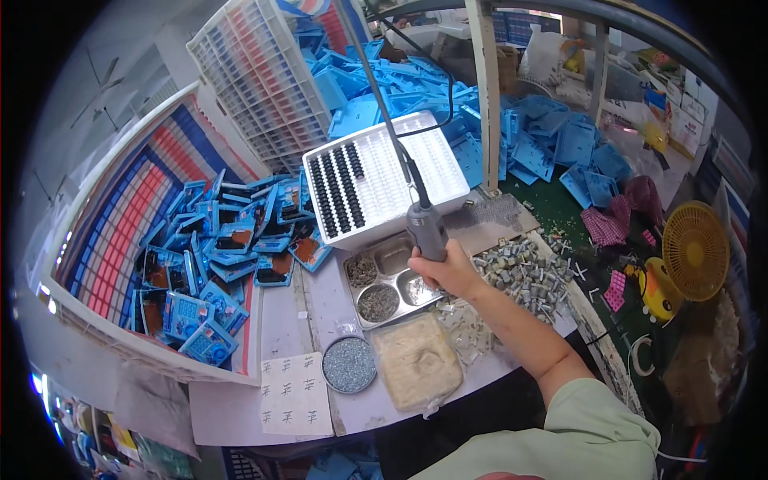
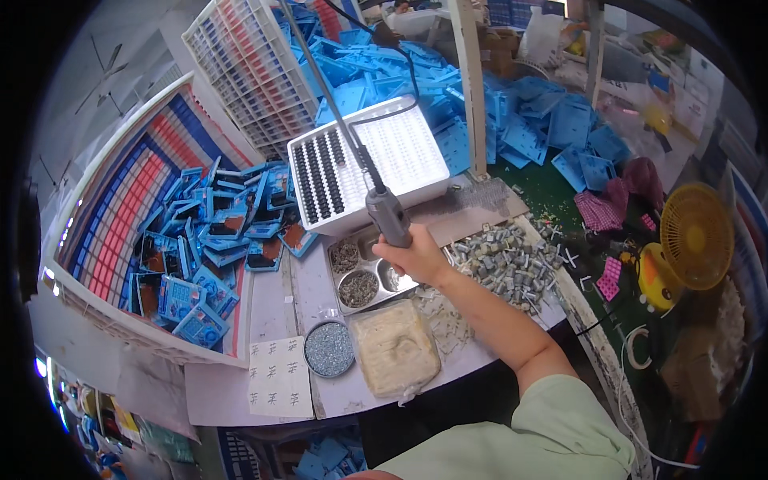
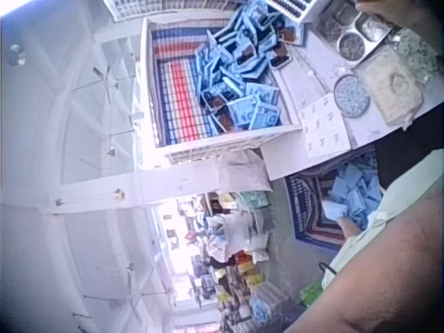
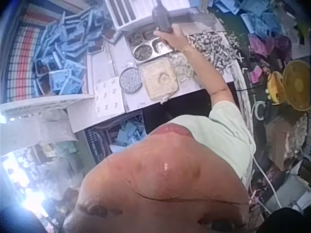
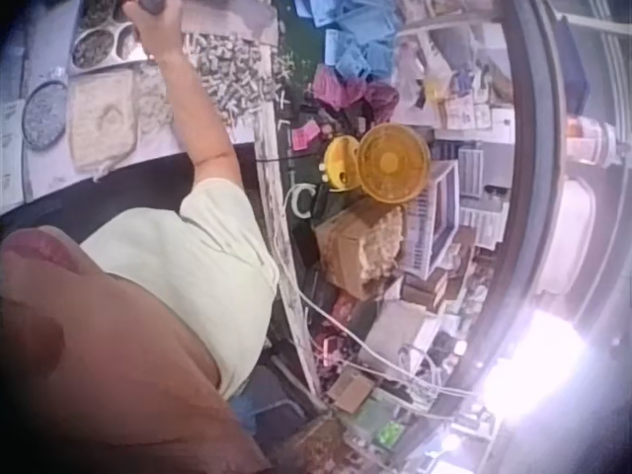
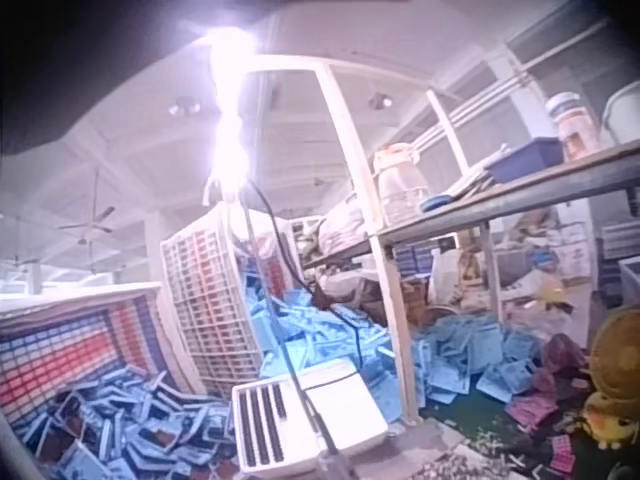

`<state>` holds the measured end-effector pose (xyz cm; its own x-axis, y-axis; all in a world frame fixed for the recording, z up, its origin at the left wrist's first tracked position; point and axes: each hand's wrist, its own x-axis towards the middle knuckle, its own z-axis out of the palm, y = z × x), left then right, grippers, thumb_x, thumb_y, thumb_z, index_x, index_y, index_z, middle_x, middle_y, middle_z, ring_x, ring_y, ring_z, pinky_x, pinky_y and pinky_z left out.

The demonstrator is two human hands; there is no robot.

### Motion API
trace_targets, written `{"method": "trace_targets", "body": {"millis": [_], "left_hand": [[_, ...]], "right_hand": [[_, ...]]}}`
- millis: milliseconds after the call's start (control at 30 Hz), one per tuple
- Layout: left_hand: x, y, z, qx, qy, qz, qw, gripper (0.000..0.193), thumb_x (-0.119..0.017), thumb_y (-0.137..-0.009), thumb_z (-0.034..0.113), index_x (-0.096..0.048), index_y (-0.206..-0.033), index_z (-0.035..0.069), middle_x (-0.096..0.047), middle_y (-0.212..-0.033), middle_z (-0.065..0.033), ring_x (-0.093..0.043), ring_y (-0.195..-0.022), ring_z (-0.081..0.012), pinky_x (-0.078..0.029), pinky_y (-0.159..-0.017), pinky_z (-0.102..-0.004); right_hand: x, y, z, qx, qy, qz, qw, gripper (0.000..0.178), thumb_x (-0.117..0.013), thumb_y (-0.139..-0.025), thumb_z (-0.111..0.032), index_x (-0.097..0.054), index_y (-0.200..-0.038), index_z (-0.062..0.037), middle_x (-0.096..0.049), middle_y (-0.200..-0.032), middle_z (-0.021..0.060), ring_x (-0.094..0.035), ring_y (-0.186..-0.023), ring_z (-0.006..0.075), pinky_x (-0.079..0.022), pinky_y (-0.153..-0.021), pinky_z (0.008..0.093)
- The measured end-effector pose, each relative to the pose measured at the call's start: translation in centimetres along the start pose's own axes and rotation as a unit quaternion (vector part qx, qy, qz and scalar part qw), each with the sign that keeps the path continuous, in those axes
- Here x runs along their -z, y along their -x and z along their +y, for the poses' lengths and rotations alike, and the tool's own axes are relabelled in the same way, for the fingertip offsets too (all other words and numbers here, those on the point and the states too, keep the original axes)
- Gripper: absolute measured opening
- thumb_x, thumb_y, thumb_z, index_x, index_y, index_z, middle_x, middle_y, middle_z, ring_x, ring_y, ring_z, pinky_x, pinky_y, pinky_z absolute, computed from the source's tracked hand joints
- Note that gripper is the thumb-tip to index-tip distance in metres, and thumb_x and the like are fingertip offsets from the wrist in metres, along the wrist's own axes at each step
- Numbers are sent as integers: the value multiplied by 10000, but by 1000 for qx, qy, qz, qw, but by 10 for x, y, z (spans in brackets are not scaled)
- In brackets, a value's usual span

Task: Assemble internal components of a blue toy housing, including soldering wires and using a pneumatic screwdriver.

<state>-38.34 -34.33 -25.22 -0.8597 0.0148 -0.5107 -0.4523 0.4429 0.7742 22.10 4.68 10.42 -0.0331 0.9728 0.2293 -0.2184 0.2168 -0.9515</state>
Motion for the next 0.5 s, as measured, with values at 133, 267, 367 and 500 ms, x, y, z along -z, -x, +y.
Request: {"method": "trace_targets", "body": {"millis": [133, 267, 367, 500], "left_hand": [[70, 10, -50, 148, 84, 51, 984, 492, -607, -995, 301, -586, -1397, 18, -654, -1317, -183, -656, -1150, -338, -542, -974, -439], [19, 19, 31, -421, -127, 345, 829, 396, -715, -903, 174, -675, -1203, -80, -740, -1084, -195, -717, -930, -291, -586, -836, -426], [-90, 128, 183, -444, 157, -15, 882, 414, -642, -942, 53, -553, -1331, -60, -639, -1224, -154, -642, -1079, -248, -525, -931, -346], [-236, 258, 312, -617, -19, -344, 708, 193, -648, -945, 73, -683, -1119, -4, -692, -1032, -105, -668, -961, -186, -530, -845, -317]], "right_hand": [[-13, -9, 4, 29, 37, 2, 999, 201, -784, -898, -244, -689, -887, -68, -592, -619, -41, -519, -504, 37, -385, -446, 228], [14, -6, 3, 42, 45, 25, 998, 126, -721, -915, -120, -658, -986, -38, -569, -631, -25, -502, -510, 61, -373, -492, 232], [11, 0, 2, 48, 58, 3, 997, 209, -678, -919, -83, -615, -1106, -15, -576, -705, 0, -550, -607, 85, -420, -576, 243], [11, 7, -2, 52, 73, -6, 996, 331, -675, -909, -87, -576, -1212, 1, -596, -822, 25, -582, -719, 104, -454, -657, 251]]}}
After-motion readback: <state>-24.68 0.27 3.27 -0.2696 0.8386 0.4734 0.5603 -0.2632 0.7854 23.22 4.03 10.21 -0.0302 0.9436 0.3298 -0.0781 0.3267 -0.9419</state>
